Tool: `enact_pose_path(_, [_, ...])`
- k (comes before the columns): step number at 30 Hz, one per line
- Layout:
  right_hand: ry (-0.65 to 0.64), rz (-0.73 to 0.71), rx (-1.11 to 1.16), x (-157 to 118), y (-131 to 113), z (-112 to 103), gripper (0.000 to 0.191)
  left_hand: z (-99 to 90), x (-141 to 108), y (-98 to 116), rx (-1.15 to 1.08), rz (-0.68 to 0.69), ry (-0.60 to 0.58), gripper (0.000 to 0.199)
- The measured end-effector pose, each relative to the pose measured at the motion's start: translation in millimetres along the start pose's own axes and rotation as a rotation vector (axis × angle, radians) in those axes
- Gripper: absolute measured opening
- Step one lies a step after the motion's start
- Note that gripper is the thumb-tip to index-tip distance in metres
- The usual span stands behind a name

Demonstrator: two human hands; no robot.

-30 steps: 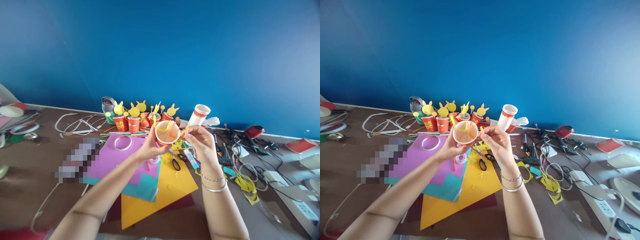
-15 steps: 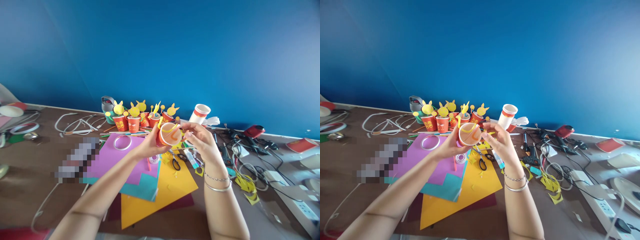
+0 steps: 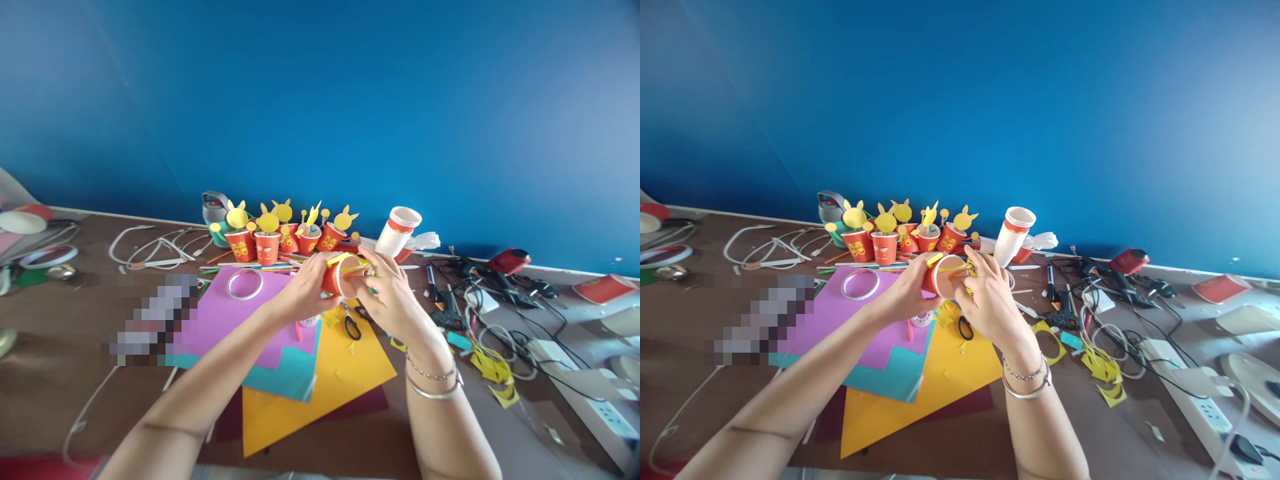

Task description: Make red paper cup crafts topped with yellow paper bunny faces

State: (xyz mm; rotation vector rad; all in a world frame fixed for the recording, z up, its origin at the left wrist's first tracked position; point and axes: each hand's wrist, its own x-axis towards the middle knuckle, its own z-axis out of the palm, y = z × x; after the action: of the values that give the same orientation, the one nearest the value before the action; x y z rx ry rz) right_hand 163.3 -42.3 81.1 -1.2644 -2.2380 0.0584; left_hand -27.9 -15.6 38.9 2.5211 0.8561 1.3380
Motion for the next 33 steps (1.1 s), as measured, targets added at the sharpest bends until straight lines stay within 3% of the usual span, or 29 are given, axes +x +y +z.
enact_pose_path(8, [0.013, 0.068, 0.078, 1.4, -4.5, 5.9, 0.028, 2.1, -1.6, -0.4, -0.042, -0.077, 0.012, 0.068])
enact_pose_path(15, [0.272, 0.043, 0.129, -0.9, -5.5, -11.3, 0.026, 8.4, -1.9, -15.8, -0.193, -0.219, 0.175, 0.073])
enact_pose_path(18, [0.225, 0.008, 0.045, -1.4, -6.8, -11.1, 0.026, 8.8, -3.0, -16.5, -0.088, -0.21, 0.161, 0.074])
enact_pose_path(24, [0.109, 0.018, -0.11, 3.3, -5.6, 11.5, 0.027, 2.7, -1.0, -7.1, 0.225, -0.061, 0.067, 0.069])
enact_pose_path(33, [0.074, 0.028, -0.152, 7.9, -4.5, 23.5, 0.024, 11.0, -4.5, -15.3, 0.287, -0.024, 0.084, 0.073])
